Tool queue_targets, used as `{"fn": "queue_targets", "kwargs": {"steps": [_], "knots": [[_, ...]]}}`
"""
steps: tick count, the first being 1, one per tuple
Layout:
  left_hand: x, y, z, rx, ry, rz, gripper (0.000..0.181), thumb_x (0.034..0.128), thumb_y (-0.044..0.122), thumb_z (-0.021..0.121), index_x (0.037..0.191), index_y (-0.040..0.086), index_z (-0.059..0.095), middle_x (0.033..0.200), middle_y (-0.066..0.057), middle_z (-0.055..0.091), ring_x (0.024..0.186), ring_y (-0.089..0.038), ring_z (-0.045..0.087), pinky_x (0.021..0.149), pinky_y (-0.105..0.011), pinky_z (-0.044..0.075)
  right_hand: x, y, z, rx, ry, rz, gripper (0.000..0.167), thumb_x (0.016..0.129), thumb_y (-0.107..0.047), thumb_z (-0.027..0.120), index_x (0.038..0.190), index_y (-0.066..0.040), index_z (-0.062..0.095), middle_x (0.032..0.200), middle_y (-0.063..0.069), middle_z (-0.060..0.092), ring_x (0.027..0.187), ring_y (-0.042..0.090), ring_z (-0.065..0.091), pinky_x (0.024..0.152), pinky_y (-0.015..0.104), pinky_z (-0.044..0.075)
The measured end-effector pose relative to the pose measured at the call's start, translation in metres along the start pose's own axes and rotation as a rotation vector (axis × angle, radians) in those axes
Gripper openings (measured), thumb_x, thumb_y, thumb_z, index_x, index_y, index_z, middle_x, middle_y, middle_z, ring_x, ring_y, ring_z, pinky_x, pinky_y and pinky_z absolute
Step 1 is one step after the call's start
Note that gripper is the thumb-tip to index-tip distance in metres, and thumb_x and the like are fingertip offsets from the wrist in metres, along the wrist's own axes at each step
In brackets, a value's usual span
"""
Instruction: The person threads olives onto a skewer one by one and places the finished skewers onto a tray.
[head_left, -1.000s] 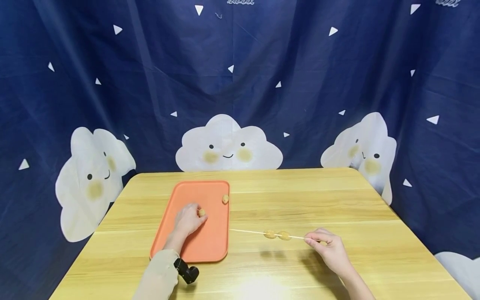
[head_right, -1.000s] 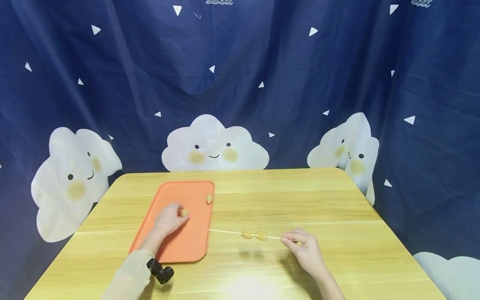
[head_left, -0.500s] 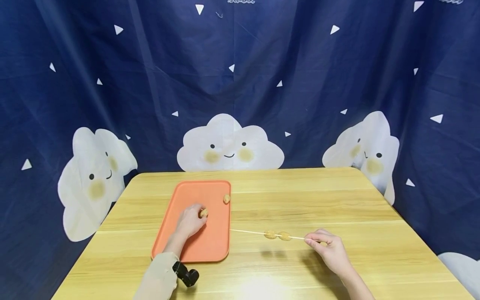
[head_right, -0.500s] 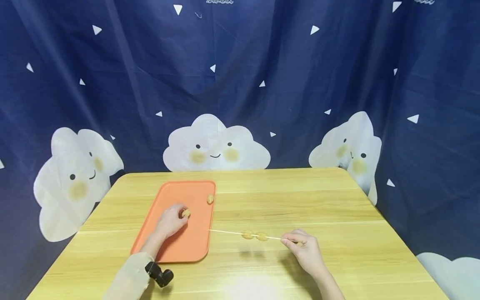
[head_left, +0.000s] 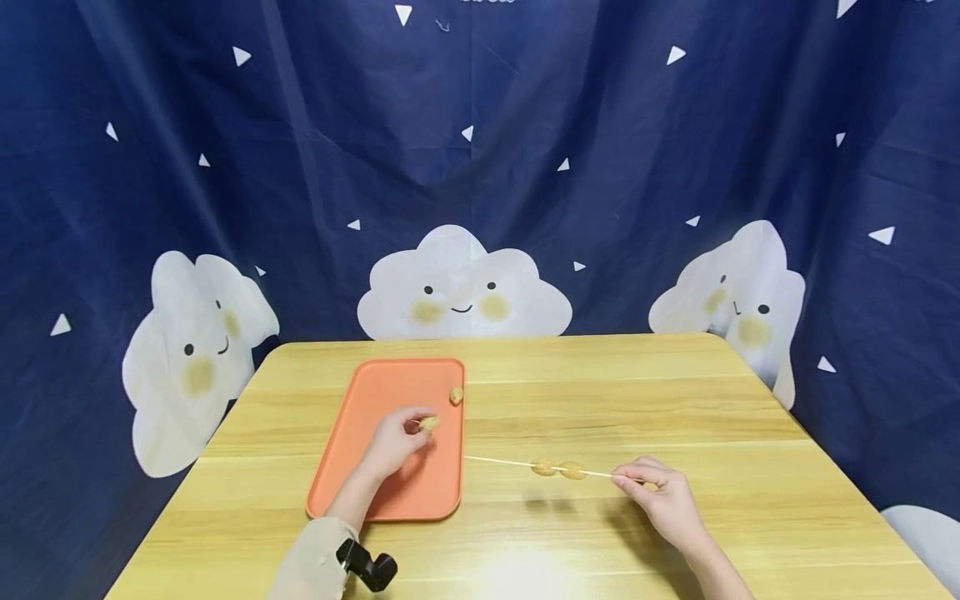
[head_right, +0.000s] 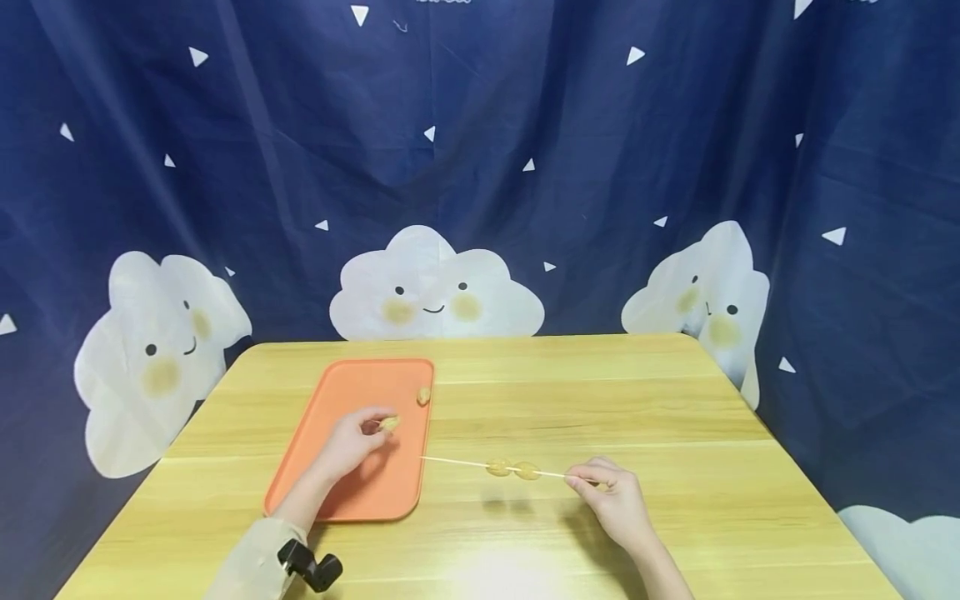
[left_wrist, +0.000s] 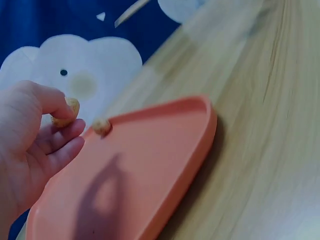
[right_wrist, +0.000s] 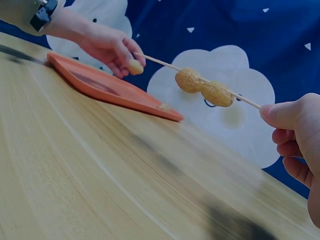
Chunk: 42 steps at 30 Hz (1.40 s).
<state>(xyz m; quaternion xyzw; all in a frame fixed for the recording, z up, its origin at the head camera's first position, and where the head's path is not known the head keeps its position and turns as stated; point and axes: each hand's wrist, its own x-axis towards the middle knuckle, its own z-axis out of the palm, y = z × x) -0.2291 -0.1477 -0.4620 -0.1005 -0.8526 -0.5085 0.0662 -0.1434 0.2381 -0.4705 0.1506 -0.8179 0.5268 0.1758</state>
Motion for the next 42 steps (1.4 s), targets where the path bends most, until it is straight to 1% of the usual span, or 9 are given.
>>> {"fn": "queue_targets", "kwargs": {"steps": [3, 6, 14, 18, 22, 27, 33, 38, 42], "knots": [[-0.002, 0.008, 0.003, -0.1, -0.009, -0.041, 0.035, 0.0736, -0.01, 0.066, 0.107, -0.002, 0.066, 0.094, -0.008, 0.065, 0.079, -0.014, 0.055, 0.069, -0.025, 0.048, 0.0, 0.0, 0.0, 0.002, 0.0, -0.002, 0.003, 0.078, -0.005, 0.071, 0.081, -0.004, 0.072, 0.074, 0.006, 0.064, 0.071, 0.008, 0.055, 0.062, 0.022, 0.044], [-0.004, 0.016, 0.005, -0.108, -0.015, -0.048, 0.034, 0.0742, -0.01, 0.066, 0.108, -0.002, 0.066, 0.09, -0.007, 0.063, 0.076, -0.013, 0.053, 0.065, -0.024, 0.047, 0.0, 0.0, 0.001, -0.001, -0.001, -0.005, 0.005, 0.078, -0.009, 0.071, 0.081, -0.004, 0.072, 0.074, 0.007, 0.064, 0.072, 0.008, 0.055, 0.062, 0.022, 0.045], [-0.008, 0.029, 0.011, -0.063, -0.038, 0.021, 0.032, 0.0763, -0.007, 0.068, 0.106, 0.004, 0.068, 0.094, -0.004, 0.057, 0.077, -0.014, 0.051, 0.064, -0.023, 0.046, 0.0, -0.004, 0.0, -0.013, 0.022, 0.013, 0.005, 0.077, -0.001, 0.07, 0.081, -0.004, 0.072, 0.075, 0.001, 0.064, 0.073, 0.007, 0.055, 0.063, 0.023, 0.046], [-0.011, 0.038, 0.014, -0.082, -0.081, 0.06, 0.029, 0.0773, -0.004, 0.069, 0.105, 0.006, 0.069, 0.096, -0.005, 0.059, 0.079, -0.014, 0.053, 0.067, -0.024, 0.046, 0.0, -0.006, -0.002, -0.016, 0.041, 0.008, 0.008, 0.076, 0.003, 0.07, 0.081, -0.004, 0.072, 0.074, -0.002, 0.064, 0.072, 0.007, 0.055, 0.063, 0.023, 0.045], [-0.013, 0.045, 0.015, -0.104, -0.138, 0.105, 0.028, 0.079, 0.0, 0.069, 0.106, 0.006, 0.067, 0.1, -0.008, 0.061, 0.08, -0.015, 0.054, 0.066, -0.024, 0.048, 0.002, -0.008, -0.004, -0.009, 0.062, -0.017, 0.009, 0.076, 0.004, 0.07, 0.08, -0.003, 0.072, 0.073, 0.003, 0.064, 0.072, 0.007, 0.055, 0.062, 0.022, 0.044], [-0.016, 0.051, 0.015, -0.134, -0.188, 0.115, 0.027, 0.0811, 0.0, 0.067, 0.108, 0.006, 0.066, 0.102, -0.008, 0.063, 0.079, -0.015, 0.056, 0.065, -0.023, 0.049, 0.003, -0.011, -0.008, -0.018, 0.082, -0.023, 0.01, 0.075, 0.006, 0.07, 0.08, -0.002, 0.072, 0.075, -0.003, 0.064, 0.073, 0.006, 0.055, 0.063, 0.021, 0.044], [-0.018, 0.052, 0.014, -0.155, -0.192, 0.11, 0.025, 0.0819, 0.005, 0.068, 0.107, 0.004, 0.065, 0.1, -0.008, 0.066, 0.083, -0.017, 0.059, 0.073, -0.025, 0.049, 0.004, -0.012, -0.012, -0.023, 0.089, -0.022, 0.011, 0.074, 0.008, 0.07, 0.08, -0.002, 0.071, 0.075, -0.003, 0.064, 0.073, 0.006, 0.055, 0.063, 0.022, 0.044], [-0.02, 0.054, 0.011, -0.18, -0.196, 0.098, 0.027, 0.0819, 0.002, 0.067, 0.108, 0.0, 0.063, 0.099, -0.01, 0.066, 0.083, -0.017, 0.059, 0.073, -0.025, 0.05, 0.004, -0.014, -0.014, -0.008, 0.098, -0.042, 0.013, 0.073, 0.01, 0.069, 0.079, -0.002, 0.071, 0.075, -0.002, 0.064, 0.073, 0.006, 0.056, 0.063, 0.021, 0.045], [-0.023, 0.062, 0.009, -0.145, -0.182, 0.12, 0.026, 0.0804, -0.001, 0.068, 0.106, 0.001, 0.064, 0.092, -0.008, 0.066, 0.081, -0.016, 0.058, 0.072, -0.026, 0.049, 0.003, -0.018, -0.017, 0.001, 0.101, -0.053, 0.013, 0.074, 0.011, 0.068, 0.079, -0.001, 0.071, 0.076, -0.003, 0.064, 0.074, 0.006, 0.056, 0.065, 0.019, 0.045]]}}
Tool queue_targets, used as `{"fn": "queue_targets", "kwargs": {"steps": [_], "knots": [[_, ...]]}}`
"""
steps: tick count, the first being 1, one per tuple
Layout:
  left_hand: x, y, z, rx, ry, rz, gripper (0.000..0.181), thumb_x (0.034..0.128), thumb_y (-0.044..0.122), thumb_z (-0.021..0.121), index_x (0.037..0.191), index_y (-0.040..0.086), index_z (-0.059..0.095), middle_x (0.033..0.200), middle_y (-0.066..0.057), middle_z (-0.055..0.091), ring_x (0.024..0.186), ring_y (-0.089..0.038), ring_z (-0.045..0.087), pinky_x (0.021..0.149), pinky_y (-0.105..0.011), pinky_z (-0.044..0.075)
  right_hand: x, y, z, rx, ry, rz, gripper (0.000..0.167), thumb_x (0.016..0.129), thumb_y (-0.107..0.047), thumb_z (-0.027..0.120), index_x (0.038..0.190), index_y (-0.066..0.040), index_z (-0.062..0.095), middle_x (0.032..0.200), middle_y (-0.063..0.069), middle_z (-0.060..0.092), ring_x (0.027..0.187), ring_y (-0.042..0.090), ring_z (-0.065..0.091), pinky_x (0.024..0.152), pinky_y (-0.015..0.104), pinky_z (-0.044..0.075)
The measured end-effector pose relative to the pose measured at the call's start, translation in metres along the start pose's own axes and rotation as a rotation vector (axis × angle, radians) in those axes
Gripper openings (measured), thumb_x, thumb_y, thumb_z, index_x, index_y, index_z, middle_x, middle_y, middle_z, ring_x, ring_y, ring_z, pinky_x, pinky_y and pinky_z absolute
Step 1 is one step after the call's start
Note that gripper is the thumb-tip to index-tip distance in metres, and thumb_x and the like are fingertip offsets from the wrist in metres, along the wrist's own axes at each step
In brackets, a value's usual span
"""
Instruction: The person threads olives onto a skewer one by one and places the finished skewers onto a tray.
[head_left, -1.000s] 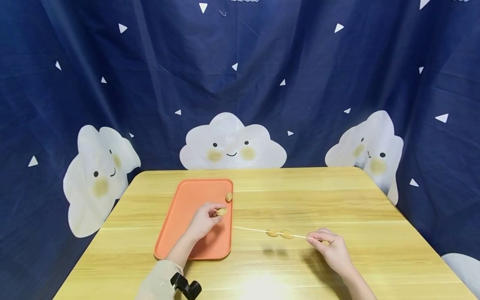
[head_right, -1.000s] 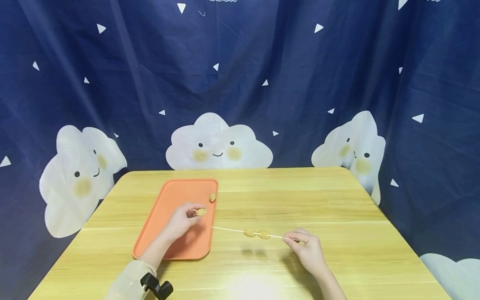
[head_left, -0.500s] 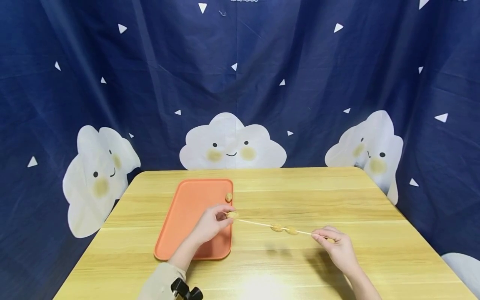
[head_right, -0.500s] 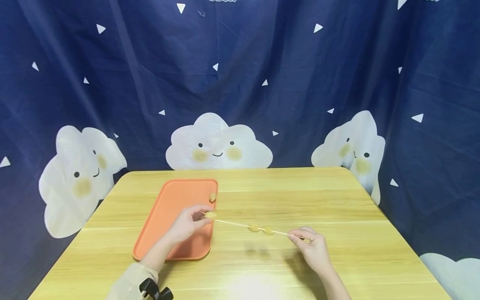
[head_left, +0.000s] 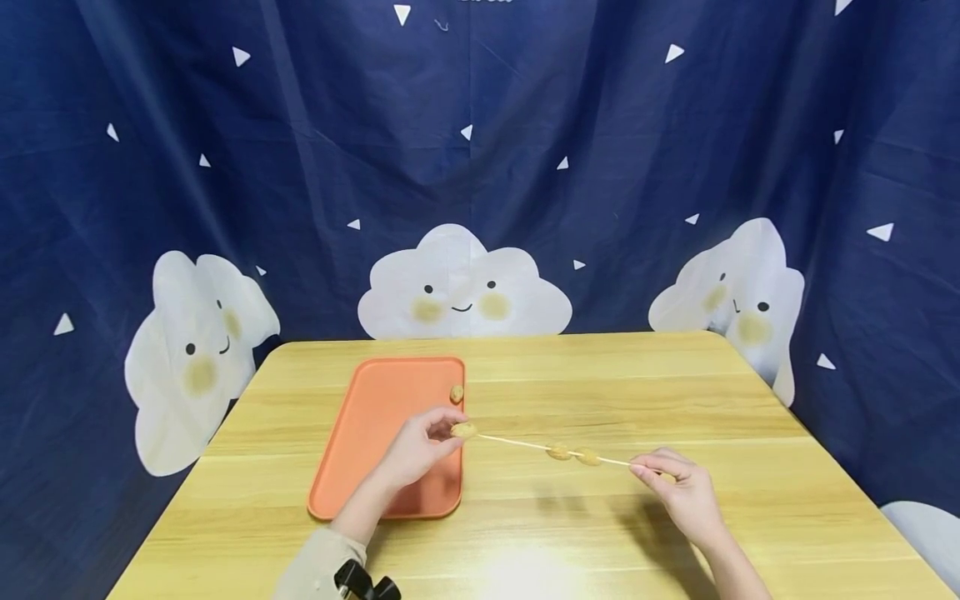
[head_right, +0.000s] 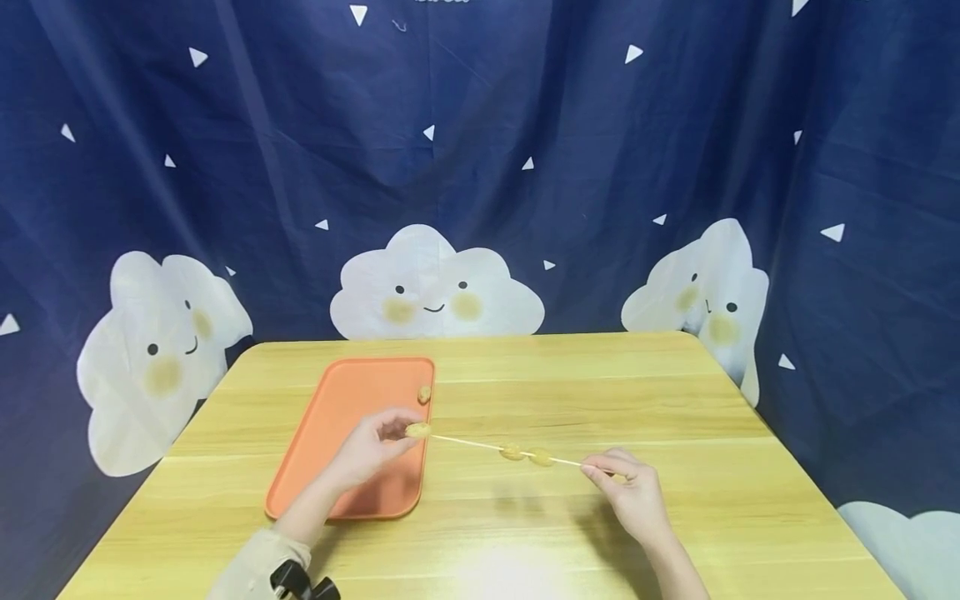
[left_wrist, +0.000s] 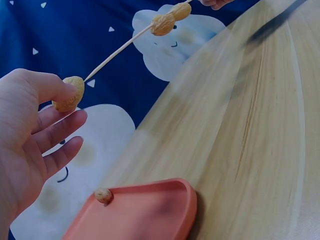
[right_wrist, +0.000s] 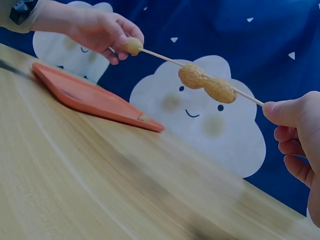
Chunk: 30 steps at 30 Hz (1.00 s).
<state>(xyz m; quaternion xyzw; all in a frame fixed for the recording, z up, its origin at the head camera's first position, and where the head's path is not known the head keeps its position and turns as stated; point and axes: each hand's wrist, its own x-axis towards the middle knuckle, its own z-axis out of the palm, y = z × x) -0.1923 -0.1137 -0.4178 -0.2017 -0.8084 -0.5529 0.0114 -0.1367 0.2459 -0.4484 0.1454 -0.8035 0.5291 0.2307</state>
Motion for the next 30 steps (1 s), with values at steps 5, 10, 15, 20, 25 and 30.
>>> {"fn": "queue_targets", "kwargs": {"steps": [5, 10, 15, 20, 25, 30], "knots": [[-0.006, 0.028, -0.003, 0.083, 0.003, 0.078, 0.023, 0.0786, -0.006, 0.067, 0.102, -0.003, 0.064, 0.088, -0.009, 0.062, 0.082, -0.022, 0.057, 0.076, -0.036, 0.049, 0.002, -0.002, -0.003, 0.018, 0.006, -0.036, 0.017, 0.073, 0.014, 0.067, 0.079, -0.001, 0.071, 0.076, -0.002, 0.064, 0.075, 0.005, 0.056, 0.066, 0.018, 0.044], [-0.007, 0.035, -0.004, 0.12, 0.009, 0.124, 0.023, 0.077, -0.007, 0.068, 0.099, -0.002, 0.065, 0.089, -0.009, 0.061, 0.082, -0.023, 0.058, 0.078, -0.038, 0.05, 0.002, 0.001, -0.005, 0.031, 0.012, -0.084, 0.022, 0.07, 0.02, 0.066, 0.079, 0.001, 0.071, 0.076, -0.001, 0.064, 0.075, 0.005, 0.056, 0.066, 0.016, 0.044], [-0.004, 0.016, -0.002, 0.154, 0.013, 0.148, 0.025, 0.077, -0.003, 0.07, 0.101, 0.005, 0.067, 0.094, -0.003, 0.061, 0.084, -0.017, 0.058, 0.079, -0.032, 0.05, 0.002, 0.003, -0.006, 0.031, 0.025, -0.101, 0.025, 0.068, 0.023, 0.065, 0.077, 0.001, 0.071, 0.075, -0.001, 0.065, 0.075, 0.004, 0.057, 0.066, 0.014, 0.044], [-0.003, 0.013, -0.002, 0.173, -0.028, 0.185, 0.024, 0.0782, -0.002, 0.069, 0.1, 0.008, 0.067, 0.098, -0.001, 0.06, 0.087, -0.017, 0.056, 0.081, -0.031, 0.049, 0.002, 0.004, -0.006, 0.019, 0.023, -0.102, 0.025, 0.068, 0.022, 0.065, 0.078, 0.0, 0.071, 0.075, -0.001, 0.065, 0.074, 0.004, 0.057, 0.066, 0.014, 0.044], [-0.001, 0.013, 0.002, 0.187, -0.044, 0.175, 0.025, 0.0776, -0.004, 0.068, 0.1, 0.006, 0.065, 0.096, -0.002, 0.059, 0.086, -0.02, 0.056, 0.08, -0.033, 0.049, 0.003, 0.007, -0.006, 0.022, 0.007, -0.102, 0.024, 0.069, 0.021, 0.066, 0.078, 0.0, 0.071, 0.076, 0.0, 0.065, 0.075, 0.005, 0.057, 0.066, 0.015, 0.044], [-0.003, 0.027, 0.003, 0.188, -0.048, 0.158, 0.023, 0.0764, -0.009, 0.067, 0.098, -0.001, 0.063, 0.093, -0.01, 0.059, 0.084, -0.029, 0.057, 0.079, -0.039, 0.049, 0.002, 0.009, -0.007, 0.034, -0.003, -0.081, 0.021, 0.069, 0.021, 0.066, 0.078, 0.002, 0.071, 0.076, 0.0, 0.065, 0.075, 0.005, 0.056, 0.067, 0.016, 0.044]]}}
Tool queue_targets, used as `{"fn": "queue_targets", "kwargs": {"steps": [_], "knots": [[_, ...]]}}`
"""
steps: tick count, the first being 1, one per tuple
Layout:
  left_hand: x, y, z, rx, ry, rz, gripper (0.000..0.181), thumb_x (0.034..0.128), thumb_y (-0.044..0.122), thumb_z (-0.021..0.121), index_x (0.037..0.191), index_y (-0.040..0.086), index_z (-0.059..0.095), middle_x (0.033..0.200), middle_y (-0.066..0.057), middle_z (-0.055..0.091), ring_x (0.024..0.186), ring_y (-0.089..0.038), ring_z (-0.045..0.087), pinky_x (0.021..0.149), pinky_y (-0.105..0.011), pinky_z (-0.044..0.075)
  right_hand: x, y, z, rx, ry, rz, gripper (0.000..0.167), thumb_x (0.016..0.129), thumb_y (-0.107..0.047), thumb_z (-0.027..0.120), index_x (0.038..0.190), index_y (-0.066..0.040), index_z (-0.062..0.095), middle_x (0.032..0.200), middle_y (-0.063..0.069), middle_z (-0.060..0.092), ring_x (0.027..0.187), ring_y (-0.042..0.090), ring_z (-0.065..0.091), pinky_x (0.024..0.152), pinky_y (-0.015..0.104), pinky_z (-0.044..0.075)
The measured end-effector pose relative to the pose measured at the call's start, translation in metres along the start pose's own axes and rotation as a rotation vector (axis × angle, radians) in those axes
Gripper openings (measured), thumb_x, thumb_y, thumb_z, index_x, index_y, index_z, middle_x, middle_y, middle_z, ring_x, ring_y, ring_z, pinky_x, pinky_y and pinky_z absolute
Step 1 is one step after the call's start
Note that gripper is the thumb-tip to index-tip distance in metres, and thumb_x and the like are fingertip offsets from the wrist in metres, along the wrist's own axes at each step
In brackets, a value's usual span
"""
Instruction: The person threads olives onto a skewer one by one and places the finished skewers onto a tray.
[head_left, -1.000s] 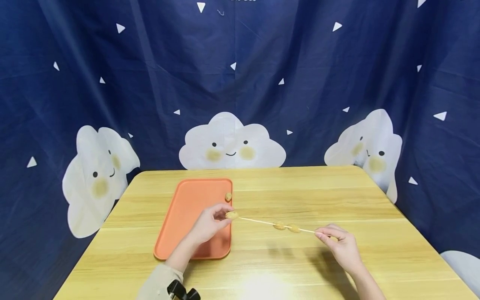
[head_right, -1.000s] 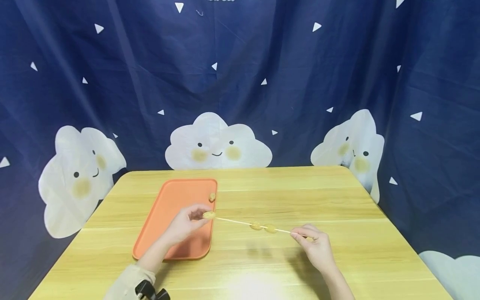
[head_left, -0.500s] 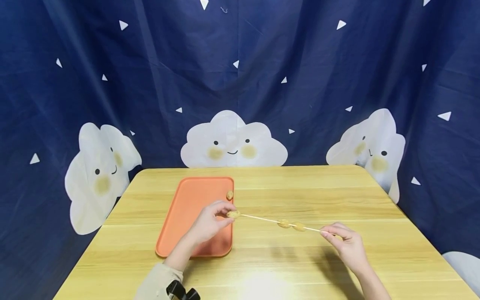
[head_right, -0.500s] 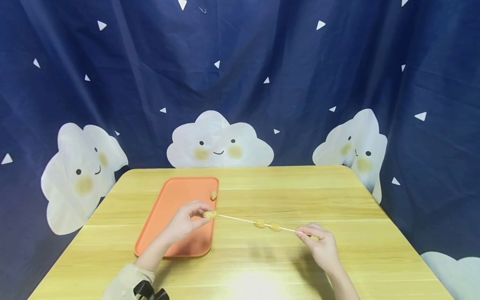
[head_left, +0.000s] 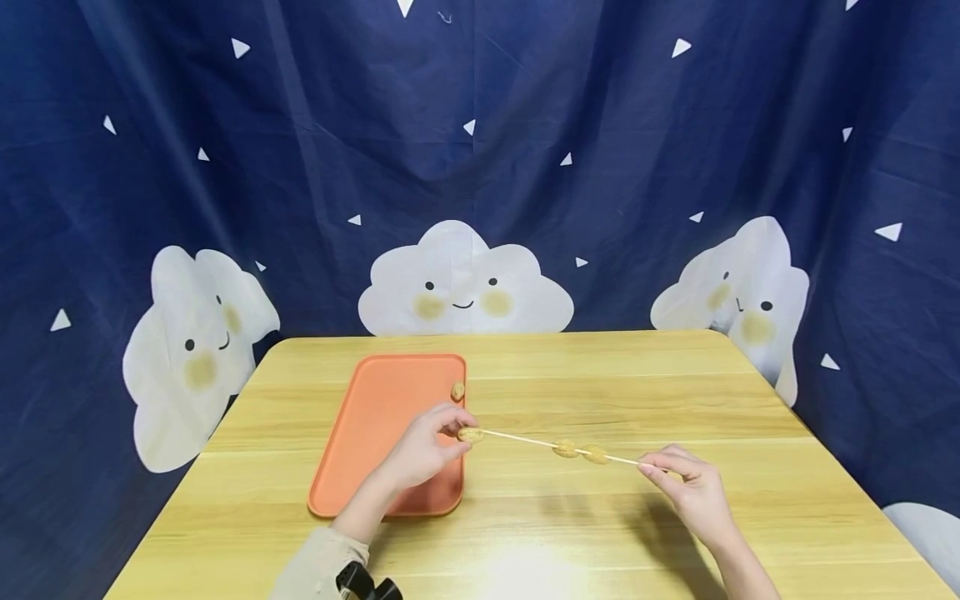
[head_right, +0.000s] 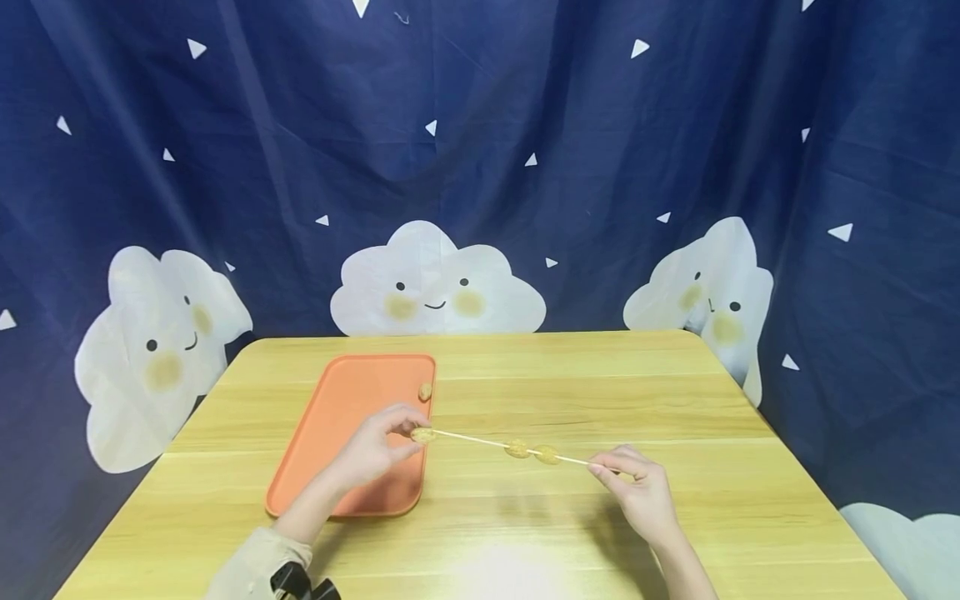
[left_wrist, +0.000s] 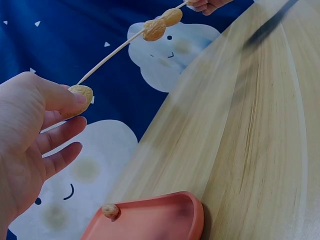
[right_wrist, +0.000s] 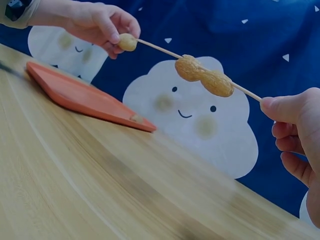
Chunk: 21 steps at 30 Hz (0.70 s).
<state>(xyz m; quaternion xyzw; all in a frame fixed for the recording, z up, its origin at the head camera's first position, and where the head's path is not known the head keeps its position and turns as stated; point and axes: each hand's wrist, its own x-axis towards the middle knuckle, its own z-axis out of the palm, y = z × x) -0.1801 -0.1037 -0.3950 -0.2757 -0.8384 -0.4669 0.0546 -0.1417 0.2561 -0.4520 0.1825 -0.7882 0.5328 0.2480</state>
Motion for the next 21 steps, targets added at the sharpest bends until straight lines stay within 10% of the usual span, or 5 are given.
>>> {"fn": "queue_targets", "kwargs": {"steps": [4, 11, 21], "knots": [[-0.002, 0.021, -0.005, -0.001, -0.004, 0.001, 0.021, 0.0765, -0.011, 0.065, 0.096, -0.004, 0.062, 0.09, -0.014, 0.059, 0.083, -0.032, 0.056, 0.079, -0.039, 0.049, -0.001, -0.002, -0.002, 0.002, -0.013, 0.02, 0.019, 0.071, 0.018, 0.066, 0.078, 0.001, 0.071, 0.077, 0.0, 0.065, 0.076, 0.006, 0.056, 0.068, 0.017, 0.043], [0.001, -0.015, 0.004, -0.009, -0.003, -0.001, 0.024, 0.0774, -0.004, 0.069, 0.1, 0.003, 0.064, 0.091, -0.004, 0.059, 0.084, -0.025, 0.056, 0.079, -0.038, 0.048, -0.003, -0.003, -0.003, -0.014, -0.031, 0.055, 0.015, 0.074, 0.013, 0.067, 0.08, 0.0, 0.071, 0.077, 0.0, 0.065, 0.077, 0.007, 0.056, 0.072, 0.018, 0.042], [-0.001, -0.014, 0.006, 0.06, -0.039, 0.076, 0.024, 0.0774, -0.001, 0.067, 0.098, 0.01, 0.065, 0.095, 0.003, 0.059, 0.086, -0.015, 0.055, 0.078, -0.036, 0.048, -0.002, 0.0, 0.0, -0.054, -0.028, 0.053, 0.016, 0.072, 0.013, 0.069, 0.079, -0.001, 0.072, 0.075, -0.001, 0.064, 0.075, 0.006, 0.056, 0.068, 0.018, 0.043]]}}
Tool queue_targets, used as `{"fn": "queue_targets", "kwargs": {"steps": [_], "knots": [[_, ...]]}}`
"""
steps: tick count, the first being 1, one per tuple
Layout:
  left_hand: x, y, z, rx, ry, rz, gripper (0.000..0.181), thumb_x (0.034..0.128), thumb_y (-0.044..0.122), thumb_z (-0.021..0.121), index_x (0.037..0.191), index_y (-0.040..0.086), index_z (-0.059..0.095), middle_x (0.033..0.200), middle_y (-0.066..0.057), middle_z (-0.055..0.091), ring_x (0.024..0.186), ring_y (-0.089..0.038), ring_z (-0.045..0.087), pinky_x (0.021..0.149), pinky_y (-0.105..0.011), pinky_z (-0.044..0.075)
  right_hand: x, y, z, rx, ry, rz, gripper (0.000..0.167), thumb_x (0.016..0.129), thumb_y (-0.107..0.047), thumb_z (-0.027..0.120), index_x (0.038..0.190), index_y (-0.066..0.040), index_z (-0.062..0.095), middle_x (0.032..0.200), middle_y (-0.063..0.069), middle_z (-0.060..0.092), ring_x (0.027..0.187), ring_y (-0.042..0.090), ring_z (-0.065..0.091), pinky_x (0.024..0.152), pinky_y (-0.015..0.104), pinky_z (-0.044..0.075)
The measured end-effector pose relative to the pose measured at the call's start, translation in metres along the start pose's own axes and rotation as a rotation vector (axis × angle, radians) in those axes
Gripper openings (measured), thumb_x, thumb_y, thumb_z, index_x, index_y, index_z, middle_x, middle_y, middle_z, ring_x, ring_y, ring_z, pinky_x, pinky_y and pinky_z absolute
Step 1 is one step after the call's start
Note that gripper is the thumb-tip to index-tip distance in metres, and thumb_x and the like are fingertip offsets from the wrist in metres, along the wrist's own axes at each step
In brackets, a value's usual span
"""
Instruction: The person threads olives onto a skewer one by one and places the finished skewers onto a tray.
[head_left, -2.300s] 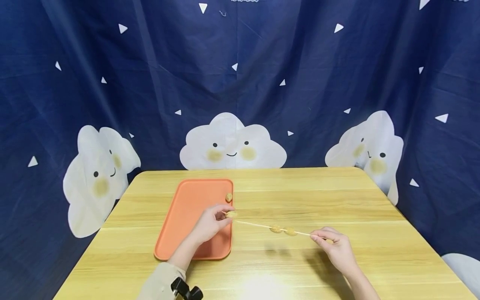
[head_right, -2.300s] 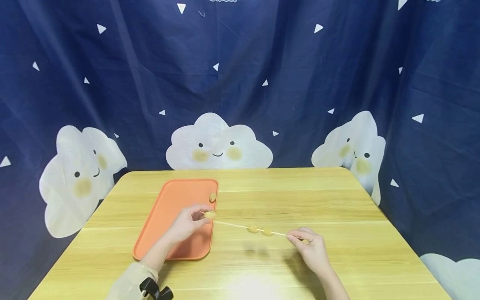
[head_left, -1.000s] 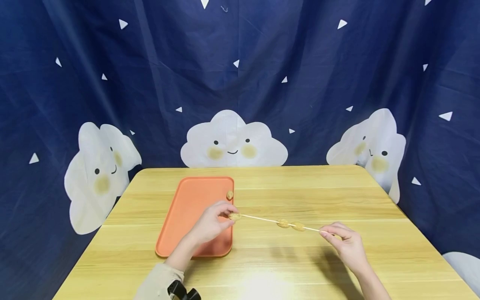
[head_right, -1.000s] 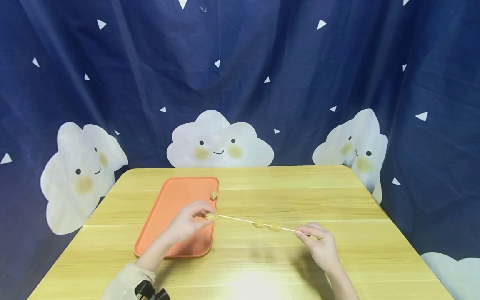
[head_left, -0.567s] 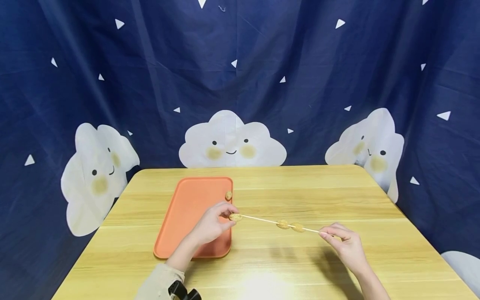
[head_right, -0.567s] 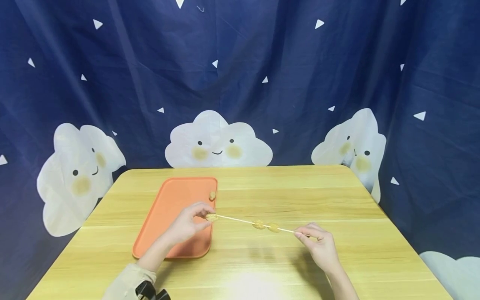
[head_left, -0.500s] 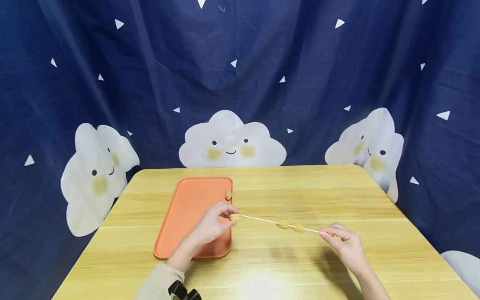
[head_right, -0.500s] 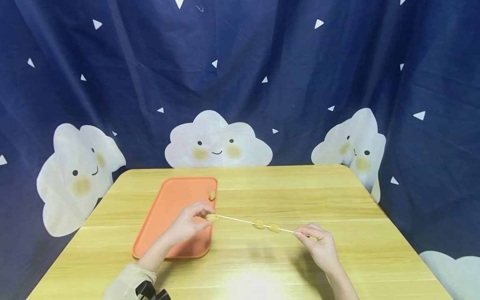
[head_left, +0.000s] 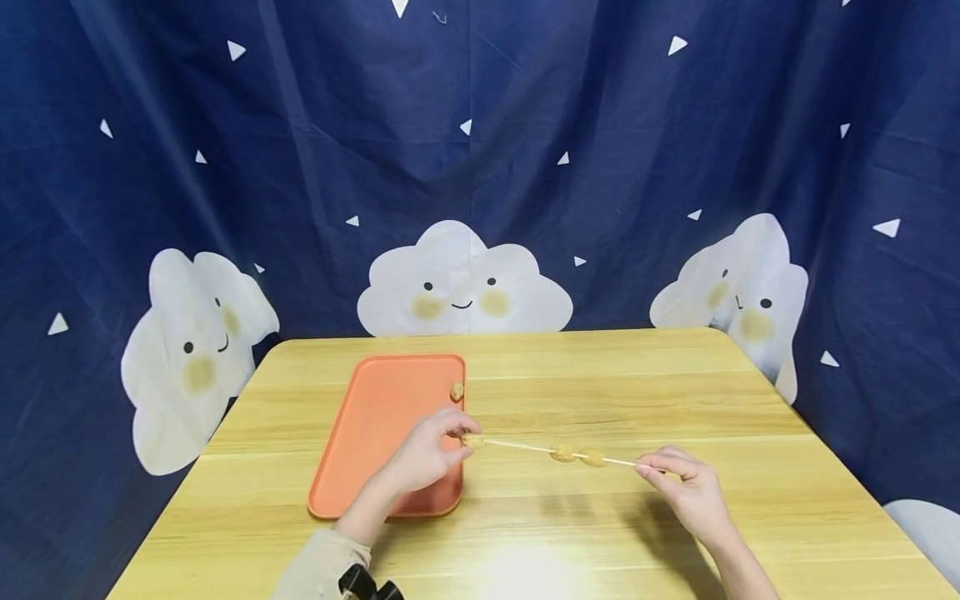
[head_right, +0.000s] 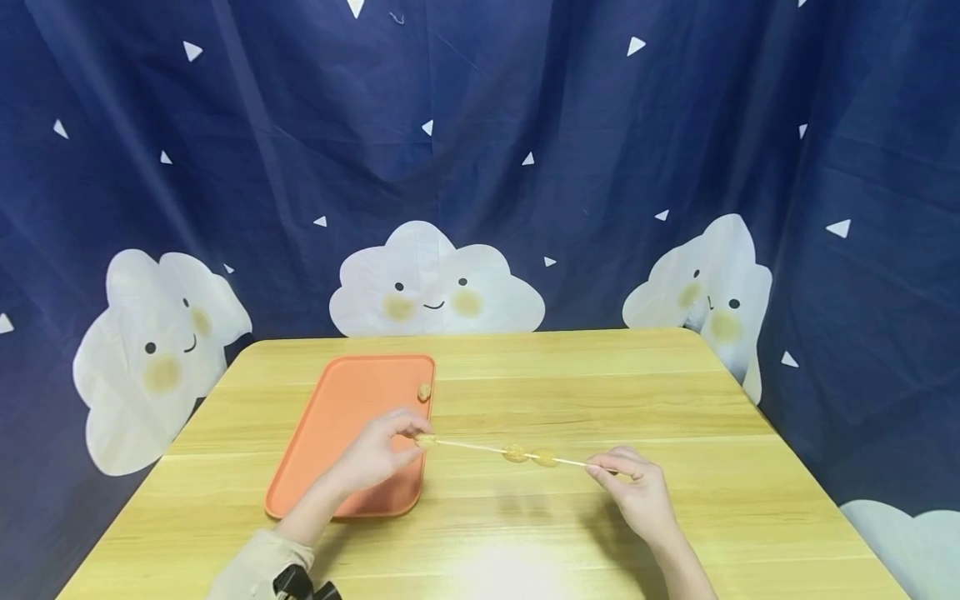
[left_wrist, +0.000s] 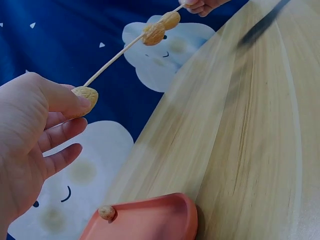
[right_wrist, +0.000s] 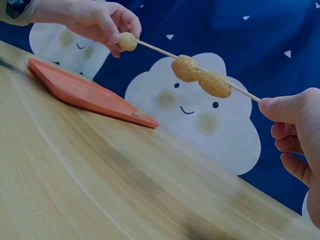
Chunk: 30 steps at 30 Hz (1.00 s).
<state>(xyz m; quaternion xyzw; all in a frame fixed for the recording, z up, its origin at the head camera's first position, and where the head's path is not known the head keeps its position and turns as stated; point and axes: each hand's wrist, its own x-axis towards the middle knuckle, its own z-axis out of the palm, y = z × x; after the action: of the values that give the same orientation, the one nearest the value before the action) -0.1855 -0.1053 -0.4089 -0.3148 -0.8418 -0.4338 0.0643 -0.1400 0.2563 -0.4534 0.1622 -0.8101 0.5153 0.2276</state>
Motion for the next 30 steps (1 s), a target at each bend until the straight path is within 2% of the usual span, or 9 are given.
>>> {"fn": "queue_targets", "kwargs": {"steps": [2, 6, 13, 19, 30], "knots": [[0.0, 0.001, 0.001, 0.017, -0.013, 0.015, 0.024, 0.077, -0.002, 0.068, 0.098, 0.01, 0.065, 0.096, 0.003, 0.059, 0.087, -0.014, 0.055, 0.078, -0.035, 0.048, 0.001, 0.0, 0.0, -0.002, -0.002, -0.008, 0.016, 0.071, 0.014, 0.069, 0.078, -0.001, 0.072, 0.075, -0.002, 0.064, 0.075, 0.006, 0.056, 0.069, 0.017, 0.042], [0.001, 0.003, 0.002, 0.03, -0.024, 0.007, 0.024, 0.0769, -0.001, 0.068, 0.097, 0.011, 0.066, 0.097, 0.004, 0.06, 0.087, -0.012, 0.055, 0.079, -0.032, 0.048, 0.0, 0.0, 0.0, 0.003, -0.002, -0.015, 0.017, 0.07, 0.014, 0.069, 0.078, -0.001, 0.072, 0.076, -0.002, 0.065, 0.075, 0.006, 0.056, 0.07, 0.017, 0.041], [0.002, 0.004, 0.002, 0.016, -0.022, -0.016, 0.023, 0.0775, 0.0, 0.069, 0.097, 0.012, 0.067, 0.098, 0.005, 0.06, 0.088, -0.011, 0.055, 0.079, -0.03, 0.047, 0.001, -0.005, -0.001, 0.027, -0.004, -0.017, 0.017, 0.071, 0.014, 0.069, 0.078, -0.001, 0.072, 0.076, 0.0, 0.065, 0.075, 0.007, 0.056, 0.069, 0.018, 0.042], [0.002, 0.003, 0.002, 0.029, -0.016, -0.01, 0.023, 0.0769, 0.0, 0.069, 0.097, 0.011, 0.067, 0.099, 0.004, 0.061, 0.087, -0.011, 0.055, 0.079, -0.029, 0.048, 0.002, -0.008, -0.001, 0.029, -0.008, 0.0, 0.013, 0.072, 0.011, 0.07, 0.079, 0.001, 0.071, 0.077, 0.0, 0.065, 0.076, 0.007, 0.056, 0.07, 0.018, 0.043], [-0.001, 0.006, -0.002, 0.028, -0.013, -0.003, 0.024, 0.0764, 0.0, 0.069, 0.099, 0.008, 0.068, 0.102, 0.001, 0.062, 0.094, -0.015, 0.057, 0.085, -0.036, 0.048, 0.006, -0.011, 0.004, 0.07, -0.026, -0.021, 0.014, 0.072, 0.013, 0.068, 0.079, 0.001, 0.071, 0.077, 0.0, 0.065, 0.075, 0.007, 0.056, 0.069, 0.018, 0.043]]}}
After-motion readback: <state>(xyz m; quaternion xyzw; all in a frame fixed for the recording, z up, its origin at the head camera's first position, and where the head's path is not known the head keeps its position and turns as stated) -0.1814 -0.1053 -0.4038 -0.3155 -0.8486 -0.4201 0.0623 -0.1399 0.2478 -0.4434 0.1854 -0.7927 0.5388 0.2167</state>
